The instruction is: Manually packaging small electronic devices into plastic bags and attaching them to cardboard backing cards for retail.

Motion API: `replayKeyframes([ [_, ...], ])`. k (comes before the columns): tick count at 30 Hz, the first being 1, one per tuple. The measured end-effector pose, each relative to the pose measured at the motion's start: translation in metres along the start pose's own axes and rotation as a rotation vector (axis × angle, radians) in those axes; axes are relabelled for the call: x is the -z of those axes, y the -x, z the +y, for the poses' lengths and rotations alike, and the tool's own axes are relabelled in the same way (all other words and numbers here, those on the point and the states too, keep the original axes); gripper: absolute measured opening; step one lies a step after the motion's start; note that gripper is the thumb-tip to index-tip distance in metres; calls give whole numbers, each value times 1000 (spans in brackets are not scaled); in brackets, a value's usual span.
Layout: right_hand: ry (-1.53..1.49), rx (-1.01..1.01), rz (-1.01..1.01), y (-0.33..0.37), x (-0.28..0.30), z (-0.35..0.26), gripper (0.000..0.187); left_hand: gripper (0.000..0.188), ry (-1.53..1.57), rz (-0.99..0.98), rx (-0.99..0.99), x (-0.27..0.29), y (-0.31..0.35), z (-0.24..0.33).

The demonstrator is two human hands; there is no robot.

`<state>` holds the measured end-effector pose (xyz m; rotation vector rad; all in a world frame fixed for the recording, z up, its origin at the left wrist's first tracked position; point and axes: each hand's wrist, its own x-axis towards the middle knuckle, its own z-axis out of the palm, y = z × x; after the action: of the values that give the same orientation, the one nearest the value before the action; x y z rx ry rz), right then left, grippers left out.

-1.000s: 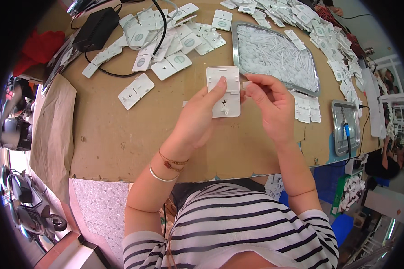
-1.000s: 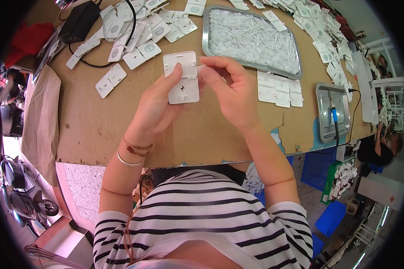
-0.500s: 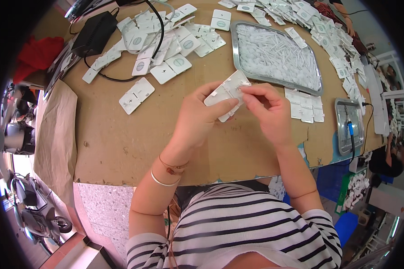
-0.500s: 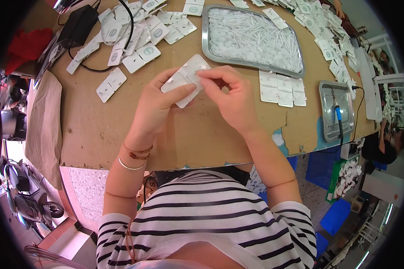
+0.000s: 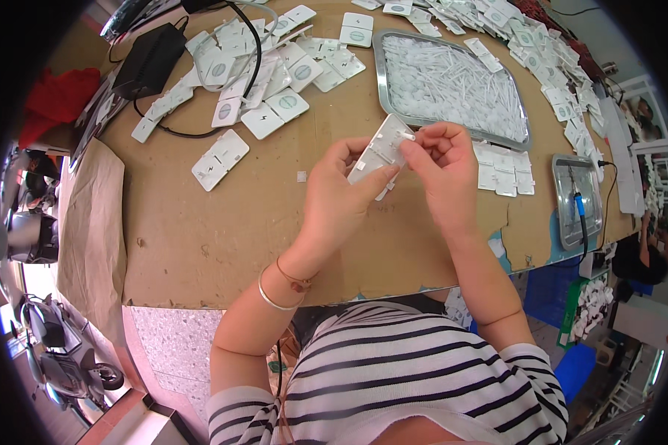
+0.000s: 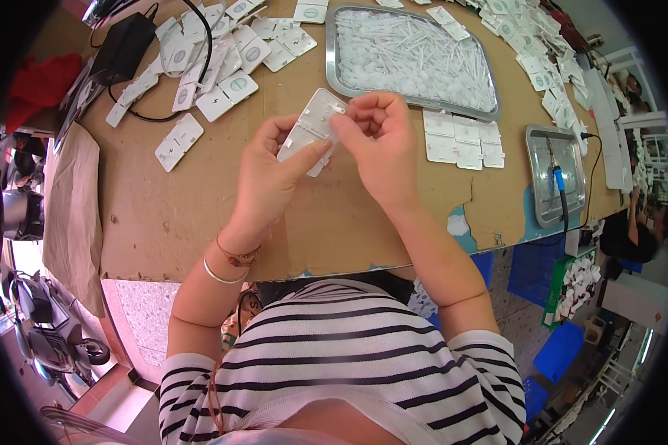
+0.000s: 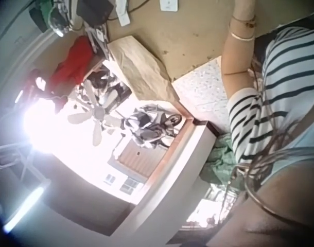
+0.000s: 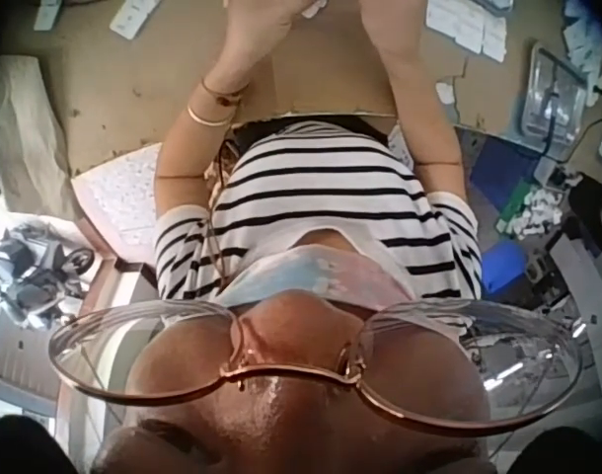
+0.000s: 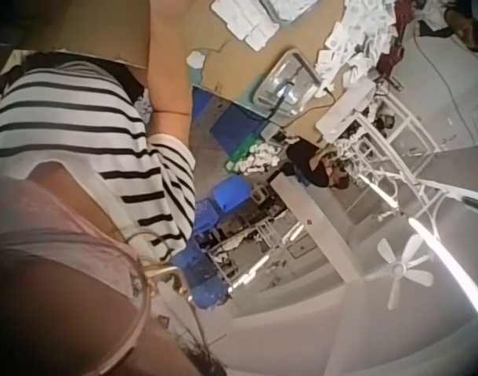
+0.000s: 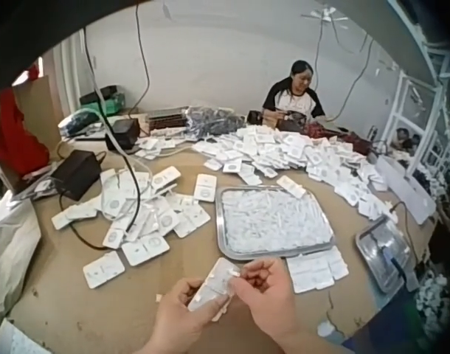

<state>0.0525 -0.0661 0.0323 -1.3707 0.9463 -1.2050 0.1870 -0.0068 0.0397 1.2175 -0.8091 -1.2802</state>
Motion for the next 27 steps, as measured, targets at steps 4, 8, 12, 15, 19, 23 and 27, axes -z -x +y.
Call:
replayKeyframes([
  [4,-145,-80,-49,-1,2,0,27,35,-71,9,-71,2,-1,-4],
  [8,-51,-63,-69,-2,5,1,26,36,-19,0,-20,-1,1,1],
  [12,-90,-37,-94,-2,8,1,26,36,-39,-11,-47,1,0,-3],
  [15,-64,-38,-135,-2,8,1,26,36,-35,-10,-63,1,1,-3],
  [19,-10,9,-35,1,2,2,29,36,-58,-11,-26,-4,3,0],
  [23,26,15,64,3,-3,5,30,35,-64,22,-127,-4,3,-8],
  [27,-150,-209,-11,-1,3,-6,28,30,-139,20,-256,-3,1,-17],
])
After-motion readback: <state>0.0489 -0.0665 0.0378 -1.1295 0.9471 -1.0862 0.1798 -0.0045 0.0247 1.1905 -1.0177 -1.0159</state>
